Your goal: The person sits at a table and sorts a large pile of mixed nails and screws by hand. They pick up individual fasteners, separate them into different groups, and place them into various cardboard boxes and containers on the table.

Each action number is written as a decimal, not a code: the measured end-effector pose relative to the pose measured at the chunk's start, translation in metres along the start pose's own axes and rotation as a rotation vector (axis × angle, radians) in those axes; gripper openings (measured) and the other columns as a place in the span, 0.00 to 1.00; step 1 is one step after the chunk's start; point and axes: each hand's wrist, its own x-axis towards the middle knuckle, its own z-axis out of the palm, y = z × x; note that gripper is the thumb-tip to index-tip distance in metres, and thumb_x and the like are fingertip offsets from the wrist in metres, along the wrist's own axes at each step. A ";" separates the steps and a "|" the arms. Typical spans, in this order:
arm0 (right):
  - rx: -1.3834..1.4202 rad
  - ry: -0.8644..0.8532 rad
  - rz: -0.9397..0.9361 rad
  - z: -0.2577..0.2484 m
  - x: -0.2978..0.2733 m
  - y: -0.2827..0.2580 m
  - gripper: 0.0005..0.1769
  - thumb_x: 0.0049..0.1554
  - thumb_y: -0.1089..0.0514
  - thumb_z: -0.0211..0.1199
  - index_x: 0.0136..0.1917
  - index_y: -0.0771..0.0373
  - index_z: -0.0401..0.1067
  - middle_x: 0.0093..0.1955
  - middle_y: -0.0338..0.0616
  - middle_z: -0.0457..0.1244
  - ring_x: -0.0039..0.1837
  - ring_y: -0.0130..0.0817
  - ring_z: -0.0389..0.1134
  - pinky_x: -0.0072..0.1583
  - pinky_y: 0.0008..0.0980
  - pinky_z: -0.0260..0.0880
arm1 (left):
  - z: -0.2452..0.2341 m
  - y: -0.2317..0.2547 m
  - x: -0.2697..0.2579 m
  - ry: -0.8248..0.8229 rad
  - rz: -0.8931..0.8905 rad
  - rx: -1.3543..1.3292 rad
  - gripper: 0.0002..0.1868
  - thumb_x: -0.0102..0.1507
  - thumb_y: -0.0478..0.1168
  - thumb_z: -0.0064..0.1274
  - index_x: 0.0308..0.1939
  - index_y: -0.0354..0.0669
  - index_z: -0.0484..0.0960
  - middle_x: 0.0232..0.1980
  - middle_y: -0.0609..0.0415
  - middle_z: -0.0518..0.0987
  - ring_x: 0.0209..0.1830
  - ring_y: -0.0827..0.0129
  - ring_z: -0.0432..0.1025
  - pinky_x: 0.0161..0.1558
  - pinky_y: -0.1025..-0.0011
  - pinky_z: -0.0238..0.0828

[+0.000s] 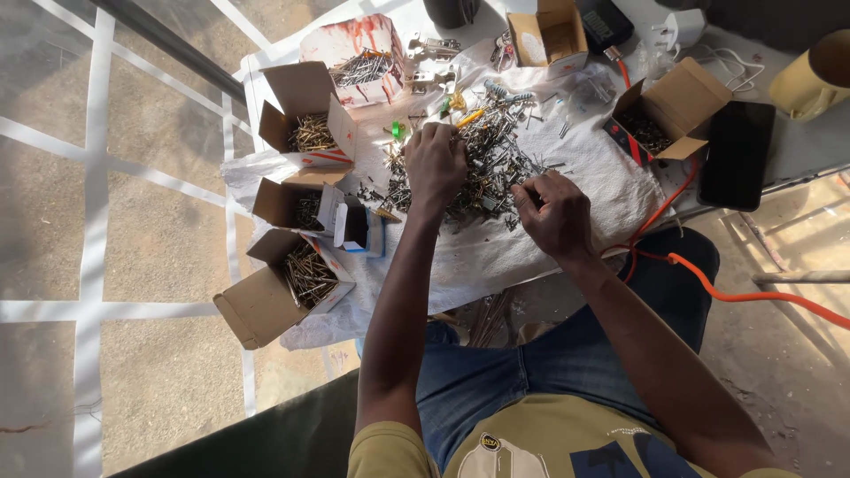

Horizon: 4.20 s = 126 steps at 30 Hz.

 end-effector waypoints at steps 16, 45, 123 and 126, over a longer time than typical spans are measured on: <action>-0.002 0.005 -0.015 0.002 0.000 0.007 0.12 0.62 0.55 0.69 0.38 0.58 0.73 0.30 0.44 0.59 0.38 0.52 0.69 0.40 0.44 0.70 | -0.032 0.026 -0.075 0.025 0.271 -0.197 0.06 0.56 0.42 0.65 0.36 0.59 0.87 0.39 0.56 0.80 0.51 0.54 0.75 0.53 0.57 0.71; -0.508 -0.371 -0.022 0.073 0.128 0.071 0.18 0.55 0.63 0.70 0.59 0.64 0.75 0.56 0.61 0.67 0.58 0.57 0.65 0.51 0.50 0.71 | -0.060 0.050 -0.112 0.583 -0.030 -0.257 0.05 0.62 0.34 0.61 0.40 0.44 0.81 0.39 0.54 0.81 0.54 0.59 0.72 0.59 0.65 0.67; 0.031 -0.432 -0.101 0.131 0.155 0.029 0.08 0.58 0.63 0.71 0.50 0.65 0.76 0.41 0.54 0.71 0.34 0.39 0.71 0.29 0.35 0.71 | -0.060 0.044 -0.117 0.677 -0.391 -0.449 0.07 0.66 0.35 0.52 0.48 0.48 0.79 0.45 0.52 0.80 0.45 0.58 0.73 0.48 0.61 0.70; 0.831 -0.402 0.684 0.086 0.141 -0.012 0.05 0.54 0.53 0.57 0.42 0.53 0.63 0.31 0.29 0.56 0.28 0.18 0.49 0.27 0.21 0.46 | -0.060 0.042 -0.116 0.651 -0.380 -0.382 0.08 0.64 0.35 0.51 0.47 0.45 0.77 0.44 0.51 0.78 0.47 0.58 0.70 0.53 0.62 0.65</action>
